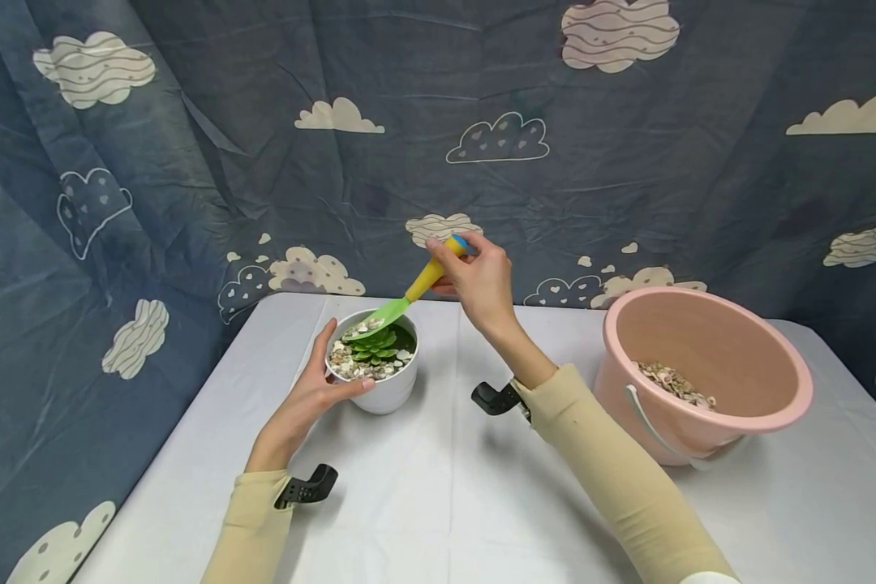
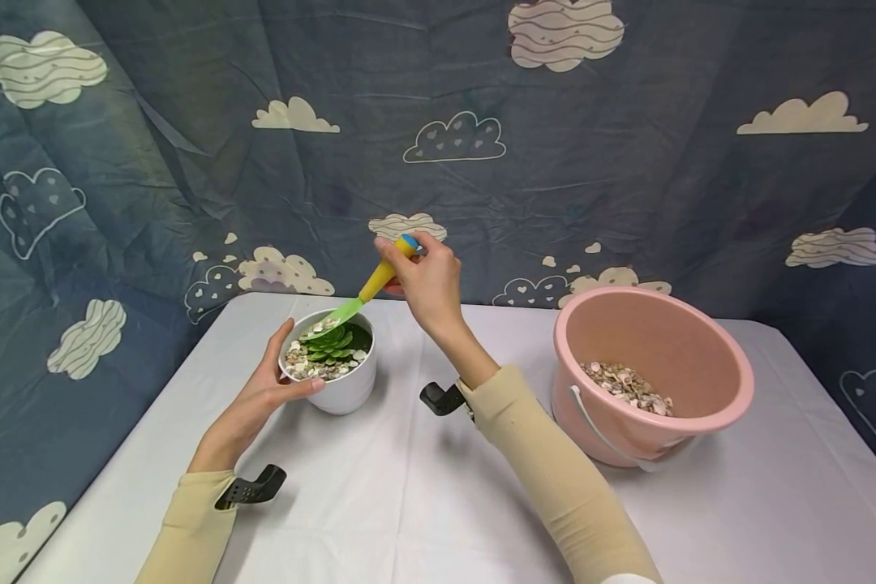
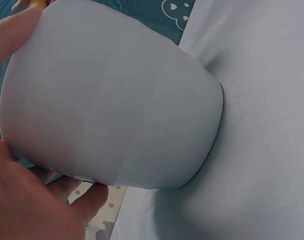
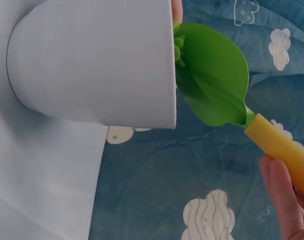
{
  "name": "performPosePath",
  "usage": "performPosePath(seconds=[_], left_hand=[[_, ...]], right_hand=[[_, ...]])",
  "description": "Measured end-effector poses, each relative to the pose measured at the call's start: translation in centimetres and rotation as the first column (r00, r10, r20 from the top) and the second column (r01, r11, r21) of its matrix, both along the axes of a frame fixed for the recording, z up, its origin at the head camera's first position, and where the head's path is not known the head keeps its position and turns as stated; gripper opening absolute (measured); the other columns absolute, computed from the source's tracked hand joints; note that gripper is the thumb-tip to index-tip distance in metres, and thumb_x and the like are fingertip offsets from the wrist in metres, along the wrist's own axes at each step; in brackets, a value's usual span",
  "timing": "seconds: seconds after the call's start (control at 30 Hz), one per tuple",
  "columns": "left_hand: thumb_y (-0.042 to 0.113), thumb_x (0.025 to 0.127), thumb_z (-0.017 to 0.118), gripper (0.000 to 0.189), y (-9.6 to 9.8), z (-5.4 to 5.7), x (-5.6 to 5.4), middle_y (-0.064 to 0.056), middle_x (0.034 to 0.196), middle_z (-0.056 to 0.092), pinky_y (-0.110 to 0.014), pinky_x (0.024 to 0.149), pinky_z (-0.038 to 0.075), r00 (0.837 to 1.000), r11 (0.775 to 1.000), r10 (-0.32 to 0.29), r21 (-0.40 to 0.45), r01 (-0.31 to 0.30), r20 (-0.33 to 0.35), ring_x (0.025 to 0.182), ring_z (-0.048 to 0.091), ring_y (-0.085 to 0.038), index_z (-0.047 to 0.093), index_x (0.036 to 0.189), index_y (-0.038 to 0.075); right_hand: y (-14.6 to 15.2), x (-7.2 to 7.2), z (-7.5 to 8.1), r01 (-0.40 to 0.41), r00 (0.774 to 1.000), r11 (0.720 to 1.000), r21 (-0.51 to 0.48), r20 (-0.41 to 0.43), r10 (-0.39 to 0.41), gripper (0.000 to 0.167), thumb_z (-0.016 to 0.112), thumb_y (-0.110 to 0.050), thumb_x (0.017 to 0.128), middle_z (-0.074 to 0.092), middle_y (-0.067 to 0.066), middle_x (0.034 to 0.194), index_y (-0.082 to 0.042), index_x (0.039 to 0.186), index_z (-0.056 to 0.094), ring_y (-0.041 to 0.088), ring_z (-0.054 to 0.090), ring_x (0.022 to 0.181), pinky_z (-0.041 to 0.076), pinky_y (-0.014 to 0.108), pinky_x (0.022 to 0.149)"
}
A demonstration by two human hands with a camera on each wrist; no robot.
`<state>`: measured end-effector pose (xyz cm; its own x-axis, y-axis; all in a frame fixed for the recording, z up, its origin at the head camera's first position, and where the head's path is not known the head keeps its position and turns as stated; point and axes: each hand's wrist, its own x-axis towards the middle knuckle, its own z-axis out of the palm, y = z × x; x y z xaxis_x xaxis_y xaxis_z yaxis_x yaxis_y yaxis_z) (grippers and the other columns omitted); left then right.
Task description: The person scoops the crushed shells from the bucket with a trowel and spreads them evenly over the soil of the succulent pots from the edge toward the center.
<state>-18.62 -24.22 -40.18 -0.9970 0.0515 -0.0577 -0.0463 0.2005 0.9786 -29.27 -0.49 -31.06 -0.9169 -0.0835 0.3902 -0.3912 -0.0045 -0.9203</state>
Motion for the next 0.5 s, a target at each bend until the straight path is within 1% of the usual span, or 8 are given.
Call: performPosePath(seconds=[0.03,0.17,0.3,0.5], left_hand=[[0.028,0.083,0.079,0.107,-0.01,-0.03,0.02,0.0,0.163,-0.009,-0.06,0.115,0.005,1.0,1.0,0.0,0.002,0.0,0.001,0.148,-0.003,-0.028,0.003,0.157,0.039],[0.028,0.083,0.079,0.107,-0.05,-0.16,0.0,-0.001,0.163,-0.009,-0.06,0.115,0.005,1.0,1.0,-0.007,0.002,0.007,-0.003,0.148,-0.003,-0.029,0.002,0.157,0.039],[0.029,0.083,0.079,0.107,-0.12,-0.14,0.03,0.0,0.163,-0.009,-0.06,0.115,0.004,1.0,1.0,-0.006,0.0,0.006,0.001,0.148,-0.003,-0.028,0.002,0.156,0.041],[0.029,0.083,0.079,0.108,-0.05,-0.01,-0.03,-0.001,0.163,-0.009,-0.06,0.114,0.005,1.0,1.0,-0.007,0.0,0.007,0.009,0.148,-0.003,-0.03,0.001,0.157,0.04]], right_hand=[[-0.04,-0.46,-0.37,0.001,1.0,1.0,-0.007,0.003,-0.001,0.035,0.074,-0.032,0.089,0.071,0.02,0.086,0.0,0.099,0.063,0.032,0.071,0.066,0.058,0.037,0.058],[-0.15,-1.03,-0.89,0.007,1.0,1.0,-0.024,0.009,-0.007,0.039,0.076,-0.038,0.087,0.071,0.018,0.083,-0.002,0.095,0.063,0.029,0.071,0.062,0.058,0.036,0.056],[-0.25,-1.2,-1.05,0.005,1.0,0.999,-0.035,0.016,-0.005,0.043,0.076,-0.042,0.085,0.07,0.018,0.082,-0.002,0.095,0.063,0.028,0.071,0.061,0.058,0.036,0.056],[-0.28,-1.41,-1.16,0.006,0.999,0.999,-0.04,0.037,-0.004,0.046,0.075,-0.045,0.085,0.07,0.019,0.082,-0.001,0.097,0.064,0.028,0.071,0.06,0.058,0.036,0.055]])
